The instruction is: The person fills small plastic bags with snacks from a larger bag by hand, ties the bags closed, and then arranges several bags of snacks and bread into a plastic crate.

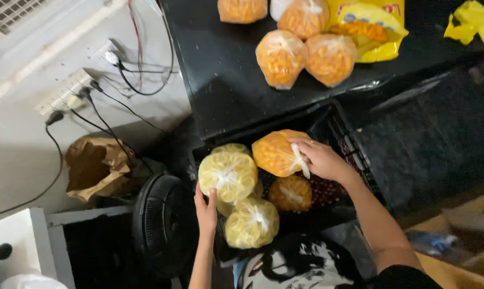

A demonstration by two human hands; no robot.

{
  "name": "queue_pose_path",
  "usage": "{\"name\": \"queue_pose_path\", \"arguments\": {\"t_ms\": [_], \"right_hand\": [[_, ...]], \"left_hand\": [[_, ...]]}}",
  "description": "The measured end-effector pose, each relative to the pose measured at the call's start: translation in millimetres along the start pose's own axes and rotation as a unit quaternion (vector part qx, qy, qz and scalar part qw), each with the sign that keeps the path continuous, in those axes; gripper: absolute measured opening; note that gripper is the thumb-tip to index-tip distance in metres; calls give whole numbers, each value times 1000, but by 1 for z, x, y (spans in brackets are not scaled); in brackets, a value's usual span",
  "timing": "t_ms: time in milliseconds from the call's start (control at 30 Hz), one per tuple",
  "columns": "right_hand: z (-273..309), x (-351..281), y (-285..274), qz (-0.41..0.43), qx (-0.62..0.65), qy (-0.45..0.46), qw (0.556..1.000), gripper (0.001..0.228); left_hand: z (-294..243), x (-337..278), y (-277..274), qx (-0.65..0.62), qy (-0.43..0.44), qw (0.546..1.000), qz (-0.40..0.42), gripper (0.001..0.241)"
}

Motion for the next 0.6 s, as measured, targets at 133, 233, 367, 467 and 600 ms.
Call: {"name": "queue_pose_path", "arguments": {"t_ms": [133, 233, 367, 467, 600], "right_hand": [[-70, -7, 50, 10, -70, 42, 997, 43], [-91, 5, 95, 69, -62, 52, 994, 42], [-94, 7, 145, 258, 92, 40, 961, 56], [-103, 38, 116, 171, 163, 137, 962, 48], [-102, 60, 107, 21, 110, 128, 985, 51]], "left_hand": [[-27, -12, -3, -24, 4, 1000, -3, 61], [-37, -11, -1, -25, 4, 1000, -3, 61], [-40, -17, 0, -35, -8, 999, 5, 65], [-37, -16, 1, -39, -13, 999, -2, 64], [-63, -28, 3, -33, -13, 999, -10, 65]]}}
Point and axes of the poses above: each hand's wrist, its own x-axis towards the middle knuckle, its own y-axis out of the palm, z = x × y, the point moved 9 cm from there along x, towards the middle knuckle, and after that the axes turned 13 degrees about -z, right-handed, at the moved point
